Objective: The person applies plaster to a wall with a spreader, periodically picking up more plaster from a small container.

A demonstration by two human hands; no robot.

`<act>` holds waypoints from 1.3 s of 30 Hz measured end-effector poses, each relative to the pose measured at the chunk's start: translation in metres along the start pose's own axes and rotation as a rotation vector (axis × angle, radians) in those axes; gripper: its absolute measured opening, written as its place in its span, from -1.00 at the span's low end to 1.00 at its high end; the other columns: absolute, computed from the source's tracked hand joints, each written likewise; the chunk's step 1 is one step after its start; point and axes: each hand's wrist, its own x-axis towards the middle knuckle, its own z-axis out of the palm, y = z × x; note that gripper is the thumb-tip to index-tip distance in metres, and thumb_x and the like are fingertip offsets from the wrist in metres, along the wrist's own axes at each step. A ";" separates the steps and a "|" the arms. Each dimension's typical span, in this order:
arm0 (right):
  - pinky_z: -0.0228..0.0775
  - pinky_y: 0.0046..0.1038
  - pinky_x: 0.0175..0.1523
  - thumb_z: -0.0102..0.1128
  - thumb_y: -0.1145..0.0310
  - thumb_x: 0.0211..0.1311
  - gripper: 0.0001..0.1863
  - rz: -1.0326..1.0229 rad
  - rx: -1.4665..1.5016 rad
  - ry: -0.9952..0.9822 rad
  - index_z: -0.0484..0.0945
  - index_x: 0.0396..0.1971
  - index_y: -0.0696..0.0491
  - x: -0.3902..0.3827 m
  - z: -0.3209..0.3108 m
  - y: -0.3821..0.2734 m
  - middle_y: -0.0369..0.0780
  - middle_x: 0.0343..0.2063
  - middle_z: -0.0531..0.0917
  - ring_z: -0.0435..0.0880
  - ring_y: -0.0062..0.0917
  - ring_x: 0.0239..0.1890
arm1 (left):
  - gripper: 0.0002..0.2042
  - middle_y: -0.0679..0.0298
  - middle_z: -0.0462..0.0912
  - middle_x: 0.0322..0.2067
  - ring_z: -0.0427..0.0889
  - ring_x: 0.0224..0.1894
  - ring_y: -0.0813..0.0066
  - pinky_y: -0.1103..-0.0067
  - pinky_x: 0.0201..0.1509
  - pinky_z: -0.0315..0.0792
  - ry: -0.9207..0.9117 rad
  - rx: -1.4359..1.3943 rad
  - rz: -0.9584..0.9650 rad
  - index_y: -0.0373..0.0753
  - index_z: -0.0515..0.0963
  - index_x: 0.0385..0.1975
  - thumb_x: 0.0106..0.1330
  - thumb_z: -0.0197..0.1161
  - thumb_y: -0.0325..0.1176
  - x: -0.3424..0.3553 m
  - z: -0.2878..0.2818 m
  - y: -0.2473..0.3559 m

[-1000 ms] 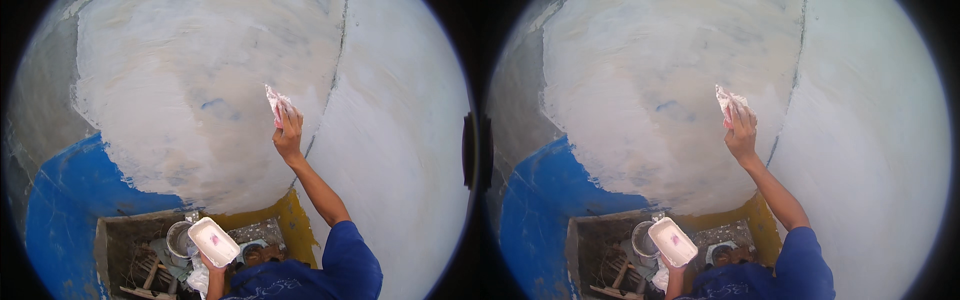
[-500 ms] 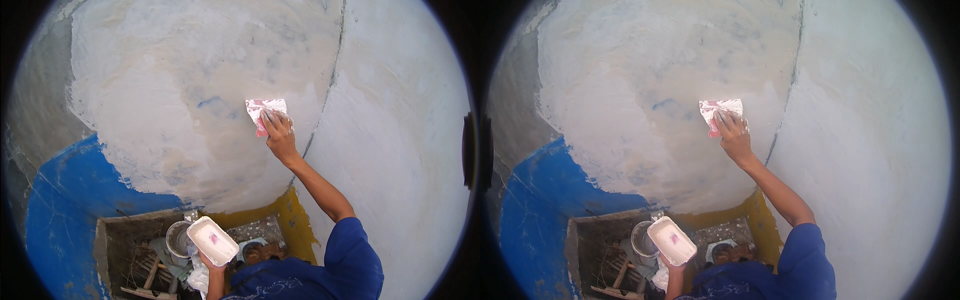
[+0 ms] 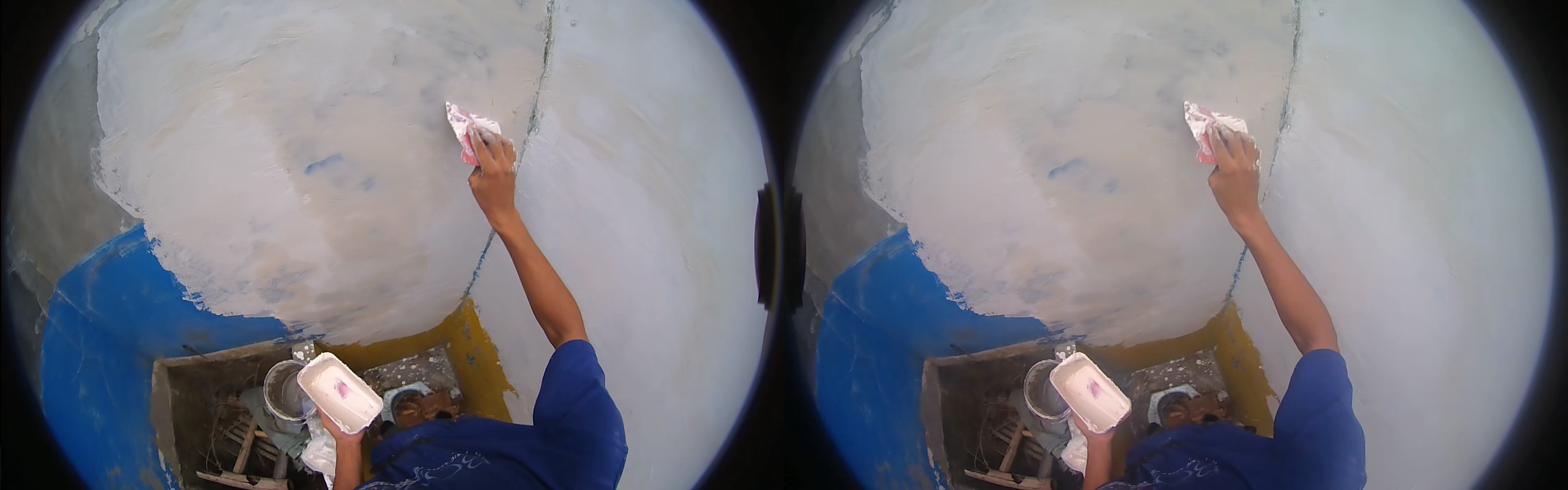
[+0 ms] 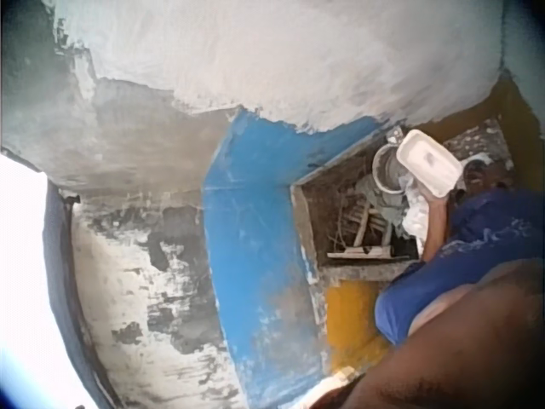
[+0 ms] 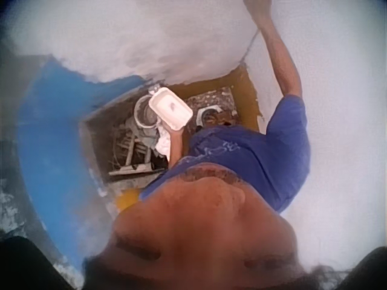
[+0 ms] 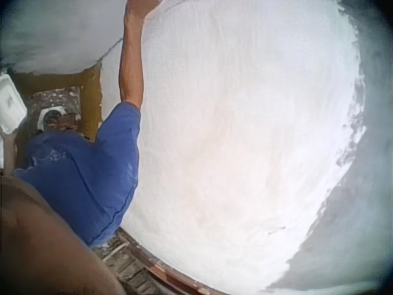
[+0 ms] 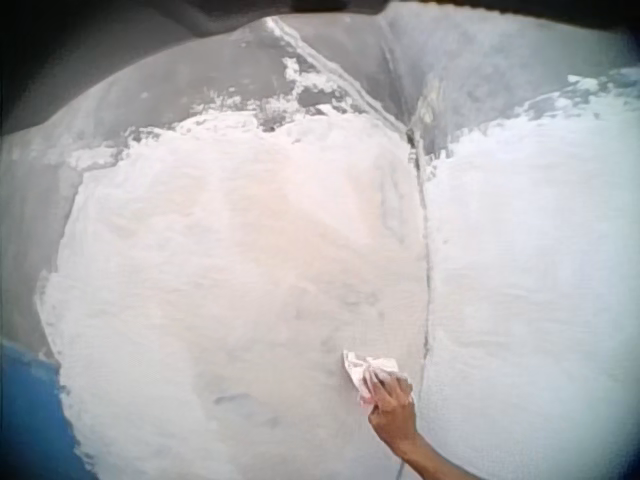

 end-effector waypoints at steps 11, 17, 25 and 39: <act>0.32 -0.17 0.21 0.09 0.81 -0.04 -0.33 0.179 0.071 0.137 0.51 0.20 0.18 0.009 -0.054 0.009 -0.09 0.08 0.52 0.44 -0.14 0.11 | -0.45 0.20 0.53 0.20 0.53 0.22 0.09 0.06 0.29 0.43 -0.019 -0.011 -0.090 -0.09 0.35 0.34 0.47 -0.04 0.07 -0.002 0.006 0.008; 0.14 -0.02 0.33 0.11 0.74 -0.05 -0.21 0.202 -0.133 0.086 0.34 0.34 0.19 -0.049 0.009 -0.027 0.08 0.18 0.34 0.30 0.01 0.26 | -0.44 0.25 0.54 0.22 0.56 0.21 0.12 0.04 0.29 0.44 -0.098 0.072 -0.163 -0.05 0.39 0.33 0.48 -0.01 0.14 0.011 -0.018 0.022; 0.39 -0.25 0.14 0.08 0.79 0.02 -0.42 0.120 0.007 0.365 0.63 0.10 0.09 0.025 -0.067 0.000 -0.14 -0.03 0.64 0.52 -0.19 0.02 | -0.43 0.25 0.53 0.24 0.54 0.23 0.10 0.01 0.30 0.43 -0.114 0.127 -0.102 -0.05 0.39 0.34 0.48 -0.03 0.17 0.004 -0.018 0.015; 0.31 -0.17 0.23 0.12 0.77 -0.08 -0.34 0.263 0.008 0.198 0.56 0.15 0.12 -0.019 -0.047 -0.021 -0.11 0.10 0.52 0.43 -0.12 0.15 | -0.41 0.26 0.51 0.26 0.53 0.24 0.08 -0.02 0.31 0.40 -0.125 0.072 -0.127 -0.05 0.37 0.36 0.47 -0.02 0.18 0.007 -0.022 0.016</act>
